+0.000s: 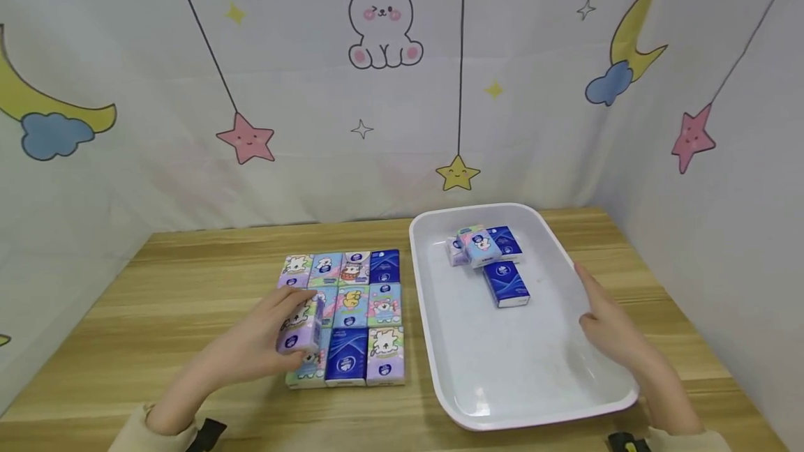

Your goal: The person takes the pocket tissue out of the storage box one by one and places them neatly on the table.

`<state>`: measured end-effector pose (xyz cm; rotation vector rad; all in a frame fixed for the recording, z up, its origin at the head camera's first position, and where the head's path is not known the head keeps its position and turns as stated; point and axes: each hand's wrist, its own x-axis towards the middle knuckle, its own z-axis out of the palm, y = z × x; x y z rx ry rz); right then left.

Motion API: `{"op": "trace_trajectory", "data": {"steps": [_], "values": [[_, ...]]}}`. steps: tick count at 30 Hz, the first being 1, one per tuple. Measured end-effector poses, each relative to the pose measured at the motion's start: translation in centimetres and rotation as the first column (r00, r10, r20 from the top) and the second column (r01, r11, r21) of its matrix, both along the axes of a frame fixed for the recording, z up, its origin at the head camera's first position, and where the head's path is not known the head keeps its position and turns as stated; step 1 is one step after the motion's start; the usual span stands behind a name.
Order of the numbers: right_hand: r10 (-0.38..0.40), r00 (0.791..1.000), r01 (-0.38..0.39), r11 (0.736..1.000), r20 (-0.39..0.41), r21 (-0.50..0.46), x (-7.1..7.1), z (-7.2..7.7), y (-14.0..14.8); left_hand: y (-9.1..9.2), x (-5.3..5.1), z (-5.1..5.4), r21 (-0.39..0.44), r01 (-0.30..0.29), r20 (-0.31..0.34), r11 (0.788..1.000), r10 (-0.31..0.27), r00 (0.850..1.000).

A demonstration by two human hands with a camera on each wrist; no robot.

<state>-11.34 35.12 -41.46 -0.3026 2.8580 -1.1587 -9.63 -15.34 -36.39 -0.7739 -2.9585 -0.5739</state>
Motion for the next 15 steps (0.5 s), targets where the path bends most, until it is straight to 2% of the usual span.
{"op": "trace_trajectory", "data": {"steps": [5,11,15], "values": [[0.011,1.0,-0.011,1.0,-0.014,-0.01,0.1,0.0,-0.1,-1.1,1.0,-0.5,-0.011,-0.029,0.02,1.0,0.029,0.999],[0.004,1.0,-0.004,1.0,0.003,-0.012,0.1,0.1,0.0,-2.1,2.0,-0.5,-0.007,-0.049,0.08,0.999,0.049,0.996],[0.003,1.0,-0.003,1.0,-0.004,-0.005,0.0,0.1,0.0,-2.4,2.4,-0.5,-0.047,-0.048,0.073,0.998,0.051,0.996]]}}
